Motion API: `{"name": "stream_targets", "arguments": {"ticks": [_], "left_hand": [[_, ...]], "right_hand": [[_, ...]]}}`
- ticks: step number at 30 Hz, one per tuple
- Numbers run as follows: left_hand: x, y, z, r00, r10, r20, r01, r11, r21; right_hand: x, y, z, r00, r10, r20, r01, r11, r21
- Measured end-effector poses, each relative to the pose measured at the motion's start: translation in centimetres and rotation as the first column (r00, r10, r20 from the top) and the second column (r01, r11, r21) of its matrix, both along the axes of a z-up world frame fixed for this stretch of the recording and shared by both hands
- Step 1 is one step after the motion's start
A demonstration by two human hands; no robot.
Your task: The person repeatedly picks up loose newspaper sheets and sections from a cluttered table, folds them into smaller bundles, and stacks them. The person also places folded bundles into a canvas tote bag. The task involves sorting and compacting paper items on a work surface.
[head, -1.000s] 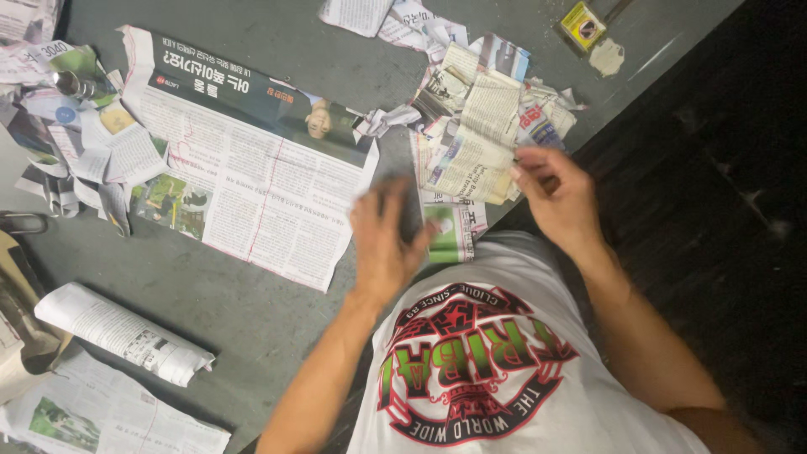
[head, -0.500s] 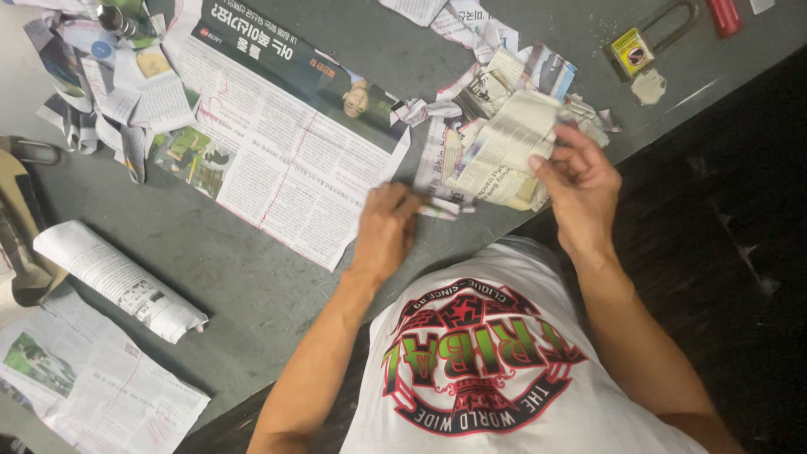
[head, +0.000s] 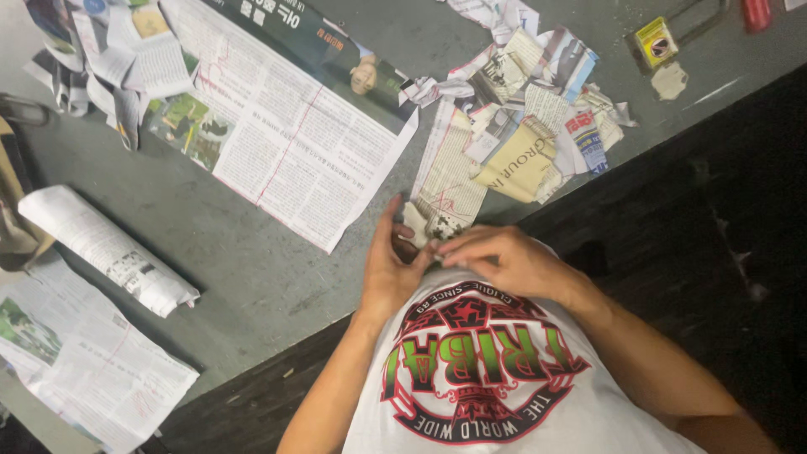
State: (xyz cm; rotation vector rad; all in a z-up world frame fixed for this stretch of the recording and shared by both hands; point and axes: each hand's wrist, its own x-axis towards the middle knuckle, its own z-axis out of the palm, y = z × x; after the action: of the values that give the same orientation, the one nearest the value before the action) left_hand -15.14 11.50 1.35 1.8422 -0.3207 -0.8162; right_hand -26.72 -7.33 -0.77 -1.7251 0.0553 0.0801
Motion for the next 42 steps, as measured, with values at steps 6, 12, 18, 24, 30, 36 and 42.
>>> {"name": "stream_targets", "arguments": {"ticks": [6, 12, 18, 24, 30, 36, 42], "left_hand": [[-0.9, 2.5, -1.2, 0.987, 0.159, -0.023, -0.158, 0.987, 0.028], [-0.5, 6.4, -1.4, 0.976, 0.215, -0.030, -0.214, 0.976, 0.032], [0.0, 9.2, -1.4, 0.932, 0.363, -0.007, -0.354, 0.914, 0.200], [-0.1, 10.4, -1.2, 0.902, 0.429, -0.050, -0.413, 0.890, 0.195], [0.2, 10.4, -0.9, 0.892, 0.452, -0.009, -0.432, 0.857, 0.281], [0.2, 11.3, -0.3, 0.896, 0.443, 0.007, -0.431, 0.868, 0.248], [0.4, 11.5, -0.2, 0.888, 0.458, -0.051, -0.441, 0.877, 0.193]], "right_hand": [[1.5, -2.8, 0.2, 0.942, -0.309, 0.133, 0.330, 0.775, -0.539], [1.4, -4.6, -1.5, 0.902, -0.413, 0.129, 0.391, 0.652, -0.650], [0.7, -5.5, -3.6, 0.855, -0.455, 0.249, 0.506, 0.625, -0.594], [0.4, -7.3, -4.0, 0.766, -0.594, 0.246, 0.637, 0.650, -0.415], [1.0, -8.1, -2.8, 0.733, -0.661, 0.160, 0.672, 0.667, -0.322], [1.0, -6.3, -1.6, 0.783, -0.609, 0.124, 0.621, 0.760, -0.190], [0.7, -4.4, -0.6, 0.812, -0.574, 0.108, 0.581, 0.775, -0.248]]}}
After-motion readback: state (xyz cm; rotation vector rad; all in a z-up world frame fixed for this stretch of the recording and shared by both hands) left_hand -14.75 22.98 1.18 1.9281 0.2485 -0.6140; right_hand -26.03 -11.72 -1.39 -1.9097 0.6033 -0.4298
